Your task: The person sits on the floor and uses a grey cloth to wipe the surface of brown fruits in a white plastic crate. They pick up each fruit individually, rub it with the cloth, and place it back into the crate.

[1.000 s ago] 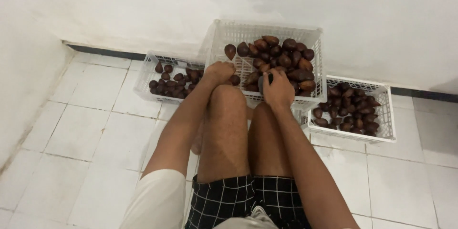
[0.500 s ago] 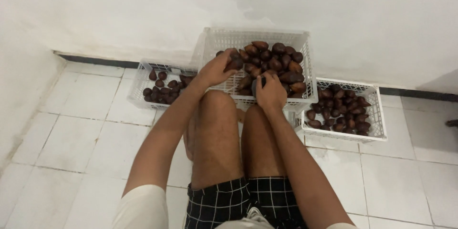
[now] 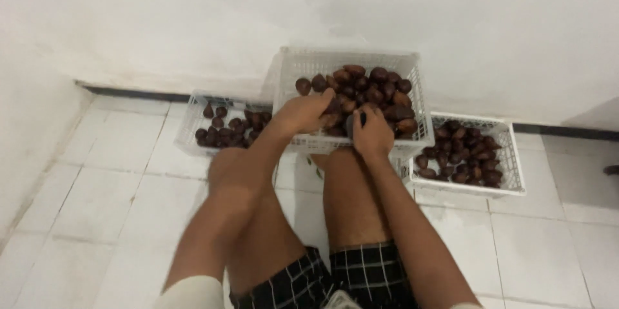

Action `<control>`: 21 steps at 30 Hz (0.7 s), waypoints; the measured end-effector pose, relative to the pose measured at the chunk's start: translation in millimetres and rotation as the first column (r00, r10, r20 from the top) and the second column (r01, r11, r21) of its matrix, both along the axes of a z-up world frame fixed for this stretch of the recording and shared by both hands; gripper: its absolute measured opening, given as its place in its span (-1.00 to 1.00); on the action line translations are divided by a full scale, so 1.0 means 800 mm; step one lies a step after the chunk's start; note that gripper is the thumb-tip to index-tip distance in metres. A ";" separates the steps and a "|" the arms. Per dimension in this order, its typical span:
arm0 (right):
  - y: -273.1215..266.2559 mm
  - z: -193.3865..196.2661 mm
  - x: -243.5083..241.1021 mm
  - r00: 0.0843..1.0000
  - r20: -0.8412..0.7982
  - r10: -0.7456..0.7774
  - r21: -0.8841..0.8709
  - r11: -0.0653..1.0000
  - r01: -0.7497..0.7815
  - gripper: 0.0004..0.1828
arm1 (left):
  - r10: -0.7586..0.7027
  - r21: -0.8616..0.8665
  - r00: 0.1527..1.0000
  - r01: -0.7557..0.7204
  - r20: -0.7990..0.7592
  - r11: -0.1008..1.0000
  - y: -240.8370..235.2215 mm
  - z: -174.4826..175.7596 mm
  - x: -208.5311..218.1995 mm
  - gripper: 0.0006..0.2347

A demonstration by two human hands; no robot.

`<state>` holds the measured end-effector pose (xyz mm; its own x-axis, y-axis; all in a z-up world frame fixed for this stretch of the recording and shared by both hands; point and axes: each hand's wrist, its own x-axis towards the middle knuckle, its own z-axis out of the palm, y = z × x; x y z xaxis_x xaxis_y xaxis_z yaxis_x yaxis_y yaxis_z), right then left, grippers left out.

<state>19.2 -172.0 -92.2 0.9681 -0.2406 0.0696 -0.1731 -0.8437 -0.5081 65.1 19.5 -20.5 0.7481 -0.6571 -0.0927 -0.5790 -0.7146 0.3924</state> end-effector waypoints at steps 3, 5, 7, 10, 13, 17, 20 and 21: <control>0.003 0.002 0.000 0.998 0.058 0.002 0.053 0.999 -0.006 -0.49 | -0.011 -0.212 0.989 -0.021 -0.149 0.977 0.008 0.025 -0.022 -0.57; 0.007 -0.001 -0.001 0.999 0.049 -0.016 0.032 0.999 0.015 -0.50 | 0.032 -0.087 0.992 -0.043 -0.124 0.995 0.015 0.013 -0.021 -0.44; 0.006 -0.005 0.000 0.999 0.032 -0.038 0.006 0.999 0.037 -0.50 | 0.069 0.034 0.993 -0.066 -0.101 0.997 0.022 0.008 -0.021 -0.31; 0.005 -0.006 0.007 0.998 0.056 -0.029 0.003 1.000 0.029 -0.52 | 0.059 -0.003 0.997 -0.059 0.045 0.998 0.035 0.012 -0.018 -0.50; 0.003 -0.007 0.003 0.999 0.036 -0.035 0.005 0.999 0.035 -0.52 | 0.042 0.032 0.997 -0.045 0.068 0.998 0.037 0.007 -0.011 -0.51; -0.001 -0.017 -0.001 0.998 0.055 -0.016 0.011 1.000 0.015 -0.53 | 0.029 0.047 0.999 -0.027 -0.036 0.999 0.021 -0.007 -0.001 -0.45; 0.001 -0.012 -0.002 0.998 0.069 -0.002 0.004 1.000 0.002 -0.54 | 0.046 0.027 0.996 -0.044 -0.080 0.999 0.012 -0.018 0.006 -0.52; 0.000 -0.012 -0.002 0.998 0.068 0.009 -0.009 1.000 -0.008 -0.54 | 0.060 0.041 0.995 -0.057 -0.076 0.998 0.008 -0.024 0.007 -0.55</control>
